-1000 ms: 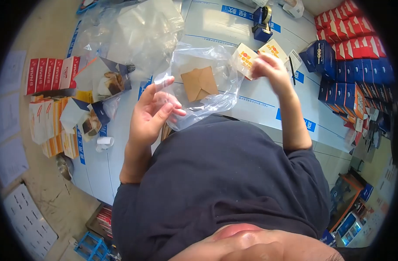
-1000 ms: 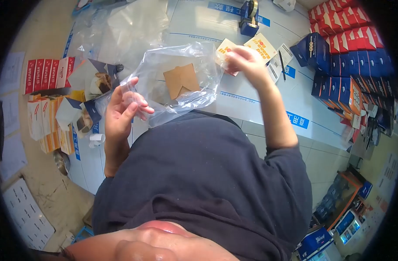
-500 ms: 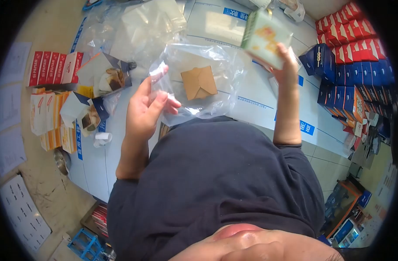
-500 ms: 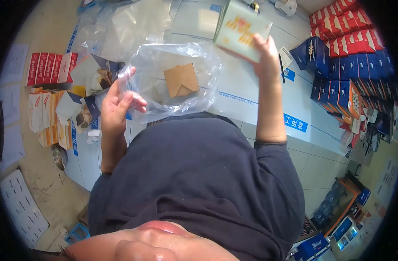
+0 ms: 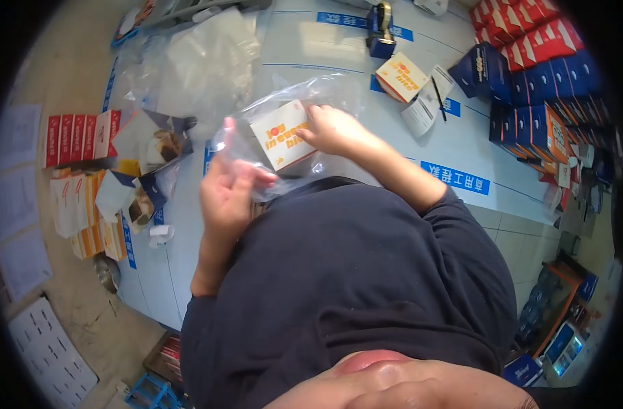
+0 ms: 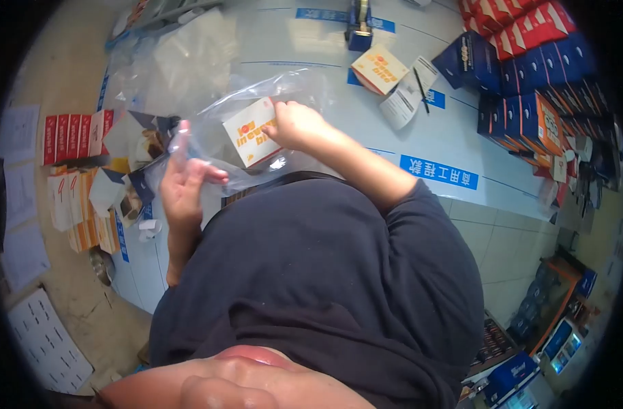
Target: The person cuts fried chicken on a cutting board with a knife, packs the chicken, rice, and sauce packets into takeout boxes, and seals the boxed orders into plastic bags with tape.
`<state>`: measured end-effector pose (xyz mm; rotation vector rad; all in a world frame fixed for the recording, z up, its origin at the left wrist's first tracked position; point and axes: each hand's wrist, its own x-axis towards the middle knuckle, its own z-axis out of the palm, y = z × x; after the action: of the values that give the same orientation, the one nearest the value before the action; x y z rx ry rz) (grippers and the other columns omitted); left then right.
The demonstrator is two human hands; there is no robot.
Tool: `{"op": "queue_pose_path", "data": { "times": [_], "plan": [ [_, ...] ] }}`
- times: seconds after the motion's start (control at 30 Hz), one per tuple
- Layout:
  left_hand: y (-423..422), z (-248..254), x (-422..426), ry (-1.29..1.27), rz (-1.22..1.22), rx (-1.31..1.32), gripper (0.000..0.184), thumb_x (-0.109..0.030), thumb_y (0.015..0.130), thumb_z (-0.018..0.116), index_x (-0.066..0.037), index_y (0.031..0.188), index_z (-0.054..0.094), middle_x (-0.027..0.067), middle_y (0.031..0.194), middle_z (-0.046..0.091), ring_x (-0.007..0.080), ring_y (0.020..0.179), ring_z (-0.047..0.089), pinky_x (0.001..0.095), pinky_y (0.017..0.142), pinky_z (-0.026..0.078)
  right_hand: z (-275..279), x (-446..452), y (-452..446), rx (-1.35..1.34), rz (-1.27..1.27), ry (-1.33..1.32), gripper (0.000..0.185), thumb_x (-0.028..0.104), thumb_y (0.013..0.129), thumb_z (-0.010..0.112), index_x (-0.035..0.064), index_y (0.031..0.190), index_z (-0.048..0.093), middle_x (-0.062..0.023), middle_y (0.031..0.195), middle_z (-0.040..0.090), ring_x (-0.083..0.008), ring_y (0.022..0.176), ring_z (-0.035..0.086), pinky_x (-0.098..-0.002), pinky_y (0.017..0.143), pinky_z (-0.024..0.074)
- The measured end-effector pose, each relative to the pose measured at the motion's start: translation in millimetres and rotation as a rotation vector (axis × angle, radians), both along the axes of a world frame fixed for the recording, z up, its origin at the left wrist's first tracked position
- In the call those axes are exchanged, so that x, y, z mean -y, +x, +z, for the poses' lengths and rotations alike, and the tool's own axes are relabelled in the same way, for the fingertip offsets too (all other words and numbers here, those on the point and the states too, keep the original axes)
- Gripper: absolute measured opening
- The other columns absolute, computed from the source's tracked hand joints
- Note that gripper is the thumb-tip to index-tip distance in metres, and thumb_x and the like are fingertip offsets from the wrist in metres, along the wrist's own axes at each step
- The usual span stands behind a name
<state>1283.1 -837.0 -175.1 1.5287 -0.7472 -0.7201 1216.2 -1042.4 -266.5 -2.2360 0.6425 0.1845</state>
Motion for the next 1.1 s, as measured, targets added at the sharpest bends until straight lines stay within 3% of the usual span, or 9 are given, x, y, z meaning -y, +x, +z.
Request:
{"op": "queue_pose_path", "data": {
  "times": [0.03,0.1,0.17,0.27,0.5,0.6,0.77,0.93,1.1],
  "plan": [
    [2.9,-2.2,-1.8,-0.047,0.069,0.007,0.053,-0.012,0.09,0.045,0.005,0.136,0.024,0.0123,0.09,0.061,0.013,0.07,0.059,0.0257,0.068,0.048,21.0,12.6,-10.5,-0.013,0.229,-0.163,0.047,0.031,0.083,0.057,0.0008,0.119,0.051,-0.0233,0.098,0.061,-0.0276,0.093,0.061,-0.0317,0.081,0.047],
    [7.8,-5.5,-5.6,-0.107,0.176,0.018,0.055,-0.014,0.091,0.045,0.003,0.138,0.022,0.0094,0.076,0.062,0.0146,0.07,0.06,0.0263,0.065,0.049,59.1,61.2,-37.1,0.194,-0.084,0.685,0.028,0.028,0.085,0.056,0.0028,0.096,0.064,-0.0131,0.082,0.066,-0.017,0.073,0.064,-0.0273,0.064,0.0508],
    [4.0,-9.2,-8.0,-0.108,0.189,-0.001,0.055,-0.015,0.091,0.045,0.003,0.138,0.022,0.0092,0.075,0.062,0.0144,0.07,0.059,0.0261,0.065,0.049,39.0,121.6,-54.6,0.427,-0.497,0.17,0.036,0.033,0.082,0.057,-0.0023,0.086,0.065,-0.0137,0.077,0.066,-0.0199,0.068,0.065,-0.0282,0.063,0.0506],
    [-4.1,-6.6,-7.6,-0.074,0.17,-0.03,0.05,-0.013,0.09,0.043,0.007,0.134,0.028,0.0172,0.142,0.028,0.0115,0.067,0.057,0.0258,0.062,0.049,-79.1,228.8,-77.0,-0.299,-0.735,-0.234,0.06,0.055,0.077,0.053,0.0004,0.1,0.064,-0.0221,0.102,0.061,-0.0303,0.099,0.06,-0.0364,0.083,0.0465],
    [-10.0,1.9,-0.8,-0.017,0.067,0.034,0.056,-0.016,0.09,0.044,0.004,0.137,0.023,0.0083,0.085,0.061,0.0111,0.07,0.055,0.0248,0.071,0.045,-120.5,164.1,-31.7,-0.089,-1.034,-0.18,0.072,0.051,0.069,0.069,-0.0107,0.104,0.056,-0.0257,0.108,0.058,-0.0321,0.099,0.059,-0.034,0.08,0.0485],
    [-7.1,2.1,1.7,0.009,0.091,0.02,0.058,-0.014,0.09,0.045,0.002,0.139,0.018,0.0073,0.078,0.061,0.0129,0.079,0.056,0.0266,0.08,0.043,-136.5,151.6,-19.8,0.026,-0.983,-0.092,0.062,0.032,0.066,0.078,-0.0125,0.101,0.054,-0.0254,0.104,0.059,-0.029,0.094,0.062,-0.037,0.076,0.0515],
    [-8.8,1.1,3.5,0.014,0.144,0.049,0.057,-0.011,0.09,0.046,0.001,0.139,0.021,0.0059,0.081,0.06,0.0123,0.083,0.055,0.0252,0.085,0.04,-144.2,134.5,-18.2,0.317,-0.873,0.858,0.052,0.009,0.064,0.077,-0.0122,0.103,0.051,-0.0201,0.097,0.061,-0.0252,0.079,0.065,-0.0363,0.064,0.0551],
    [9.1,-10.0,-11.7,0.066,0.185,0.201,0.052,-0.009,0.088,0.048,0.002,0.136,0.03,0.0026,0.076,0.054,0.0091,0.076,0.051,0.0224,0.079,0.04,-88.7,131.7,-32.5,0.189,-0.749,0.714,0.049,0.016,0.071,0.072,-0.0079,0.109,0.052,-0.0196,0.103,0.061,-0.0255,0.084,0.064,-0.0354,0.073,0.0545],
    [15.9,-10.9,-13.5,-0.072,0.129,0.047,0.051,-0.009,0.089,0.047,0.004,0.135,0.03,0.0006,0.07,0.051,0.0069,0.066,0.048,0.0205,0.069,0.041,37.2,140.3,-48.1,0.546,-0.219,1.331,0.046,0.021,0.079,0.063,-0.012,0.107,0.051,-0.0187,0.102,0.062,-0.0237,0.085,0.065,-0.0351,0.08,0.0518]
  ]
}}
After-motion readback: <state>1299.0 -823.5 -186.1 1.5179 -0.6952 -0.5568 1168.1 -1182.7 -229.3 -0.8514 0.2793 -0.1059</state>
